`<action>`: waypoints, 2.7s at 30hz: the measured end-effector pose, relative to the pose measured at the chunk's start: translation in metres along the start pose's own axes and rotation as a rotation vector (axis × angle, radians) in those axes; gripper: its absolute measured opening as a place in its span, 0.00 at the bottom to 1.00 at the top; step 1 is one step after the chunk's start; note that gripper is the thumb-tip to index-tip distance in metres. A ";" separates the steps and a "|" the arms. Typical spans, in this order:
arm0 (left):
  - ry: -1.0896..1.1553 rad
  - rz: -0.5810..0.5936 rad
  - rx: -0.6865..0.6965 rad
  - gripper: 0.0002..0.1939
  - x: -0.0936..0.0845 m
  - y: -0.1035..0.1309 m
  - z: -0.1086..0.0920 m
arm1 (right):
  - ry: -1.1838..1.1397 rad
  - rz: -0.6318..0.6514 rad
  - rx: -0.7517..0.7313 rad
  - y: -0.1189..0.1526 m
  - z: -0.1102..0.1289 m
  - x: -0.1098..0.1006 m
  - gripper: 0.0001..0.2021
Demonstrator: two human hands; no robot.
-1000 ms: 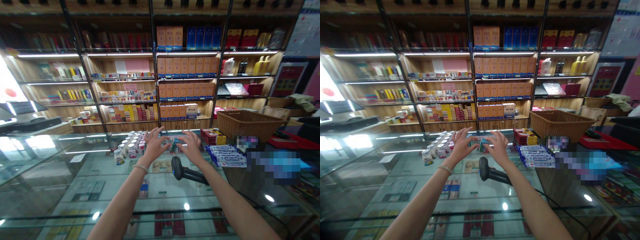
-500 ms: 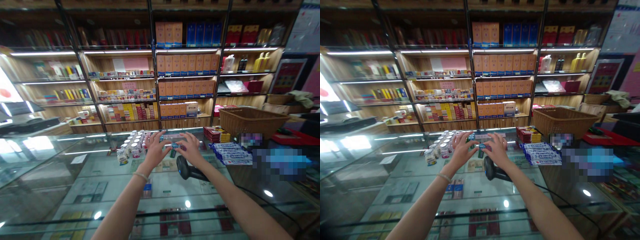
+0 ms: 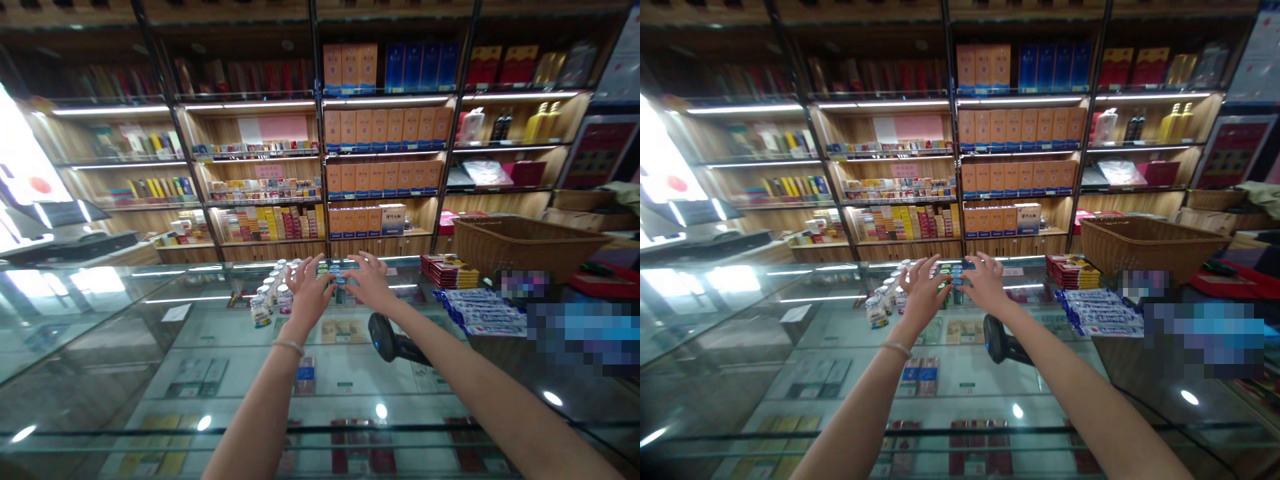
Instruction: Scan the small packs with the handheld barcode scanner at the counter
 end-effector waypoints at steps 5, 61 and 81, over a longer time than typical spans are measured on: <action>-0.062 0.035 0.007 0.05 0.016 0.005 0.002 | 0.051 0.088 -0.035 -0.004 0.001 0.024 0.06; -0.096 -0.009 -0.113 0.09 0.043 0.009 0.014 | 0.135 0.142 -0.226 -0.025 -0.001 0.057 0.12; -0.103 -0.003 -0.021 0.29 0.041 0.010 0.006 | 0.286 0.080 -0.040 0.016 -0.042 0.014 0.30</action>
Point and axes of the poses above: each hand's wrist, its own y-axis away from the middle knuckle, its own x-axis out of the palm, z = x × y, the point moved 8 cm from there along -y, towards the middle knuckle, and after that the axes turned 4 degrees about z, right-handed, at the moved point
